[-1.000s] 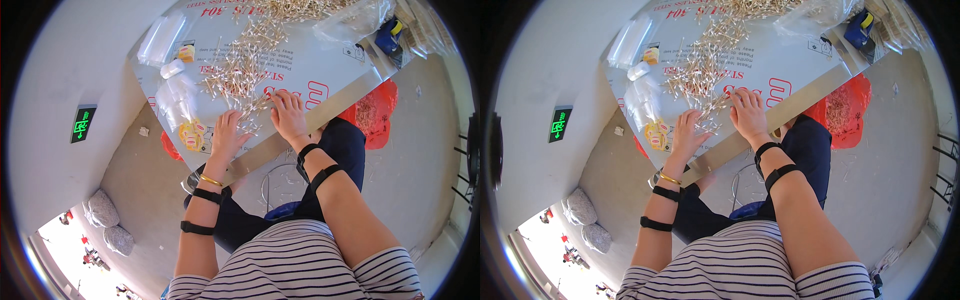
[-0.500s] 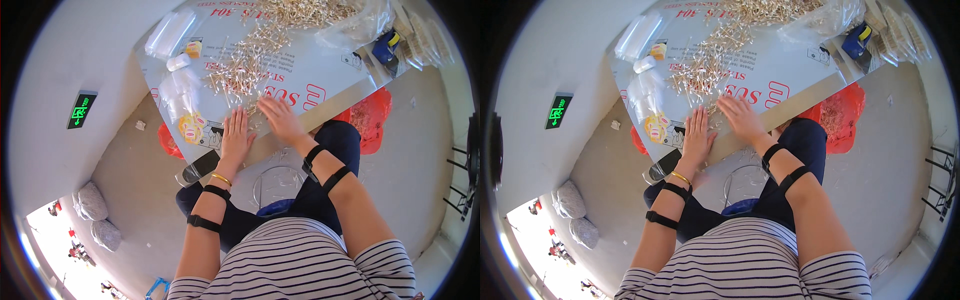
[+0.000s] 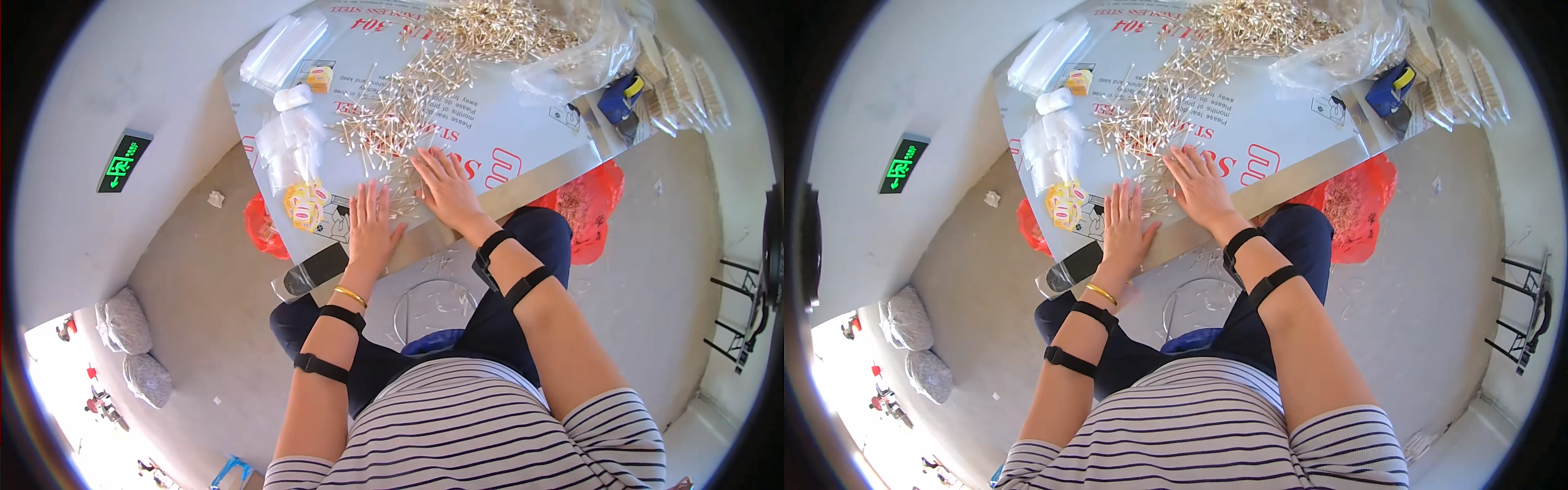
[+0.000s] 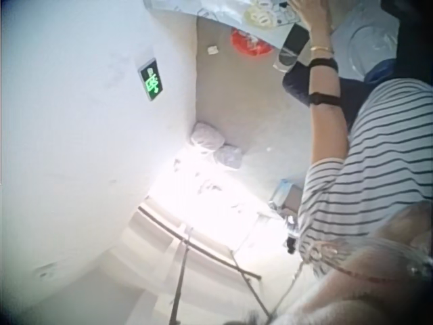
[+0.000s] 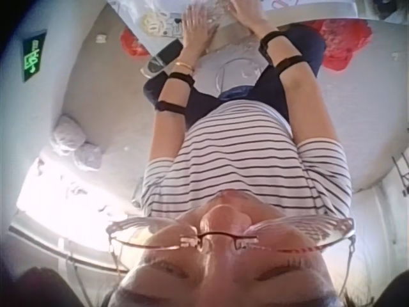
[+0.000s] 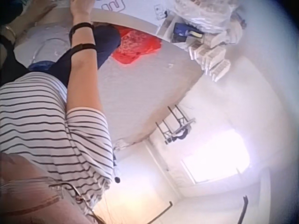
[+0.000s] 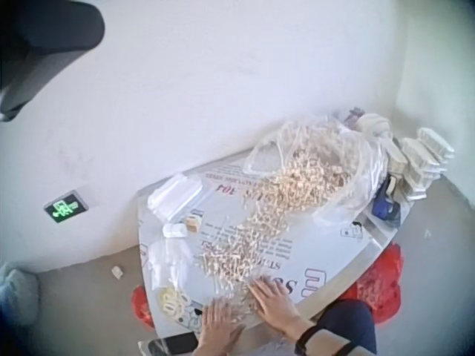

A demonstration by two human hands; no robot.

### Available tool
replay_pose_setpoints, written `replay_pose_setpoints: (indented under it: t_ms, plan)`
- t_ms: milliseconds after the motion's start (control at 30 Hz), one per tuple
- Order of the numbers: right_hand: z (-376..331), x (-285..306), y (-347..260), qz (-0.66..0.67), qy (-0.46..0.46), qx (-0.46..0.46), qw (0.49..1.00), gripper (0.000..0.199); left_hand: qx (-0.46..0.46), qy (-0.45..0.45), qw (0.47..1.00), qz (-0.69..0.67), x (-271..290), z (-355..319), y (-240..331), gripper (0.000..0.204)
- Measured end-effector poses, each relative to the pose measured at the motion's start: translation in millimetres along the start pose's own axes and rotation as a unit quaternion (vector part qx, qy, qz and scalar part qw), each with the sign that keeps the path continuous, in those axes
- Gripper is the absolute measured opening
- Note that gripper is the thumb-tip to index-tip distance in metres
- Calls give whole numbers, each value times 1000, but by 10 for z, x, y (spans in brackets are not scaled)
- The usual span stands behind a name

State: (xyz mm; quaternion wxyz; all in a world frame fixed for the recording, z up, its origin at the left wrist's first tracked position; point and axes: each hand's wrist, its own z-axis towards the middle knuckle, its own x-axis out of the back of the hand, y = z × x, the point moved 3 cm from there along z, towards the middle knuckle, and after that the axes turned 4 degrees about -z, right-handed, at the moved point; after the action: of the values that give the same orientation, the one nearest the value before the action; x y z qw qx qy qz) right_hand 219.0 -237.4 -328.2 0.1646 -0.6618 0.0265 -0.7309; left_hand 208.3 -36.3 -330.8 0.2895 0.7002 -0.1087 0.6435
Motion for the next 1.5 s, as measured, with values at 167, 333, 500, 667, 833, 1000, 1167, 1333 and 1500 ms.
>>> replay_pose_setpoints:
  t_ms: [167, 333, 500, 667, 833, 1000, 1167, 1333, 1500]
  plan:
    - [36, 3, -44, 23, -1, 17, 1000, 75, 59, 5, 998, -11, -25, 59, -41, 93]
    - [75, 74, 22, 38, 3, 19, 999, 81, 56, 70, 991, -102, 66, 113, -60, 93]
    - [146, 82, 10, 56, 6, 19, 998, 74, 44, 95, 982, -160, 170, 135, -78, 76]
    - [155, 119, 88, 77, 48, -30, 995, 44, 12, 76, 980, -185, 227, 74, -159, 37]
    - [251, 71, 83, 93, 89, -21, 991, 26, -27, 110, 975, -191, 228, 9, -182, 31]
    - [416, -97, -200, 116, 69, -9, 991, 18, -75, 141, 969, -191, 167, 54, -149, 29]
    - [414, -40, -278, 183, 82, 44, 979, 19, -61, 84, 982, -156, 158, 158, -91, 34]
    - [97, 172, 31, 180, 96, -36, 978, 20, 1, 68, 993, -91, 130, 192, -54, 67]
    - [-301, 206, -56, 102, 35, -8, 994, 54, 0, 19, 1000, 5, -42, 346, -80, 91]
